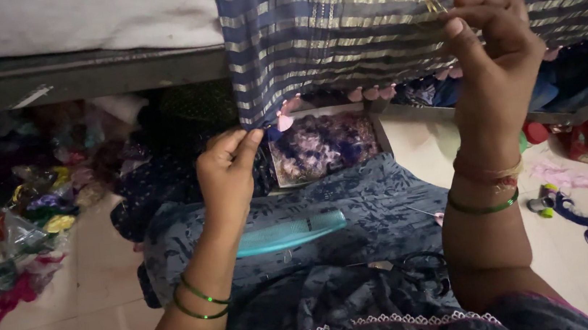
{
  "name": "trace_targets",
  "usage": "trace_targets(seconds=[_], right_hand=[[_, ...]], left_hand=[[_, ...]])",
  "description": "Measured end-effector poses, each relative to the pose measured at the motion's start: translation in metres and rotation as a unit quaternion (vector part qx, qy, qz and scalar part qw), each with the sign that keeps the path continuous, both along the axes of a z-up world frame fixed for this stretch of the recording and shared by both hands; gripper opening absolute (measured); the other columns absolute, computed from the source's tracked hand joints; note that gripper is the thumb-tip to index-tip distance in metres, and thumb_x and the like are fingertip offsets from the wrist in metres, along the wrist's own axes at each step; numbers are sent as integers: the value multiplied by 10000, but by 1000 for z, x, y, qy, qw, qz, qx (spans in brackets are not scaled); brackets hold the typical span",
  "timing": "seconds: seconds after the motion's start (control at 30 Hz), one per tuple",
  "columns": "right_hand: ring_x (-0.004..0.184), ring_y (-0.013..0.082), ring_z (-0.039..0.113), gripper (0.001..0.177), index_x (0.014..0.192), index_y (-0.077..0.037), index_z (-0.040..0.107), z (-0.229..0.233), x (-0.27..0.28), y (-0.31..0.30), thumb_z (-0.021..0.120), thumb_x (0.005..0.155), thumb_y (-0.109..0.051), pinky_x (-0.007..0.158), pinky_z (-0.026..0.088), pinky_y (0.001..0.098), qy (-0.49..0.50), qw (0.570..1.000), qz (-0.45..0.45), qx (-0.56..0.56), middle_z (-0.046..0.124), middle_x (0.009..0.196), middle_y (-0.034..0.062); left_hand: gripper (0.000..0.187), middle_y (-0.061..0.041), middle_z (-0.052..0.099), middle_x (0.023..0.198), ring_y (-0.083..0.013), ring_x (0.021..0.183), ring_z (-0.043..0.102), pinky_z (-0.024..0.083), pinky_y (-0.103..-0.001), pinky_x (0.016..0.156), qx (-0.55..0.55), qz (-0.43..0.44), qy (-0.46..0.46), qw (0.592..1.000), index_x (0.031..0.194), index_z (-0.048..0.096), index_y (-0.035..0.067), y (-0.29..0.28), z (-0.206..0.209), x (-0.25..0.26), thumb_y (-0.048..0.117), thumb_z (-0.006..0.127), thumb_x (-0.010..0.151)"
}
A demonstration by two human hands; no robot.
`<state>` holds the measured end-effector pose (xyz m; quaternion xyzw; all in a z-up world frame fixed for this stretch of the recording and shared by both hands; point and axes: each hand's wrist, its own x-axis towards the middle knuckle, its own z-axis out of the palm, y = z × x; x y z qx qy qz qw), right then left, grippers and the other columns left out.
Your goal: The person is hand-sewing pink tassel trim onto a blue and gold striped fabric.
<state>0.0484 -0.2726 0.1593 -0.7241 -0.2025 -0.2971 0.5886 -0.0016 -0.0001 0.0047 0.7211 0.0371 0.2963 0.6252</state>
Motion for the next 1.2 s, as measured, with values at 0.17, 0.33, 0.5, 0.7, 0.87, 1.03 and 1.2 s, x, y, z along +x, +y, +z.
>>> trace_targets(seconds=[0.17, 0.33, 0.5, 0.7, 0.87, 1.03, 1.2], right_hand=[[1098, 143, 613, 86, 1072, 29, 710, -7, 2, -4, 715, 1037, -50, 903, 554, 236, -47, 999, 3, -5, 610, 1204, 63], [762, 154, 612, 53, 1100, 37, 606, -39, -23, 10, 632, 1128, -1, 653, 519, 223, -77, 993, -50, 67, 668, 1024, 120], [802, 284, 673, 354, 1043, -28, 674, -70, -75, 83, 588, 731, 116, 712, 533, 382, -139, 963, 5, -232, 674, 905, 112], [843, 326, 683, 272, 1035, -52, 676, -120, -74, 104, 658, 801, 85, 746, 549, 416, -110, 957, 72, -259, 681, 911, 100], [842, 278, 712, 120, 989, -32, 730, -121, -59, 54, 694, 886, 16, 749, 585, 403, 64, 945, 257, -193, 707, 916, 111], [1267, 260, 628, 79, 1008, -87, 764, -92, -47, 6, 701, 962, -101, 981, 606, 483, 132, 807, 523, 241, 681, 1197, 71], [1018, 162, 729, 96, 1084, -133, 773, -101, -20, -70, 692, 1032, -128, 993, 597, 367, 29, 723, 531, 442, 753, 1073, 29]], left_hand=[[197, -60, 707, 953, -83, 792, 606, 487, -239, 712, -9, -2, 17, 1000, 1001, 742, -49, 0, 5, -3, 130, 781, 927], [215, -51, 731, 881, -66, 776, 601, 480, -237, 700, -11, -22, 8, 1000, 996, 739, -58, -3, 6, -4, 142, 789, 936], [162, -56, 697, 701, -96, 510, 485, 330, -253, 454, -188, -101, 186, 959, 968, 791, -4, -11, 42, -17, 146, 767, 912], [179, -77, 771, 772, -87, 560, 601, 431, -209, 504, -332, -226, 163, 901, 1010, 725, -29, -4, 18, -5, 135, 680, 953], [145, -14, 672, 795, -73, 615, 563, 422, -190, 525, -449, -255, 151, 843, 1021, 734, -12, 4, -12, 8, 119, 700, 970], [111, -1, 643, 865, -65, 671, 537, 376, -145, 518, -556, -284, 127, 770, 1046, 708, -13, 20, -28, 13, 38, 675, 953], [129, 17, 559, 829, -65, 713, 519, 398, -159, 558, -570, -303, 93, 758, 1114, 682, -17, 27, -33, 18, 49, 668, 1003]])
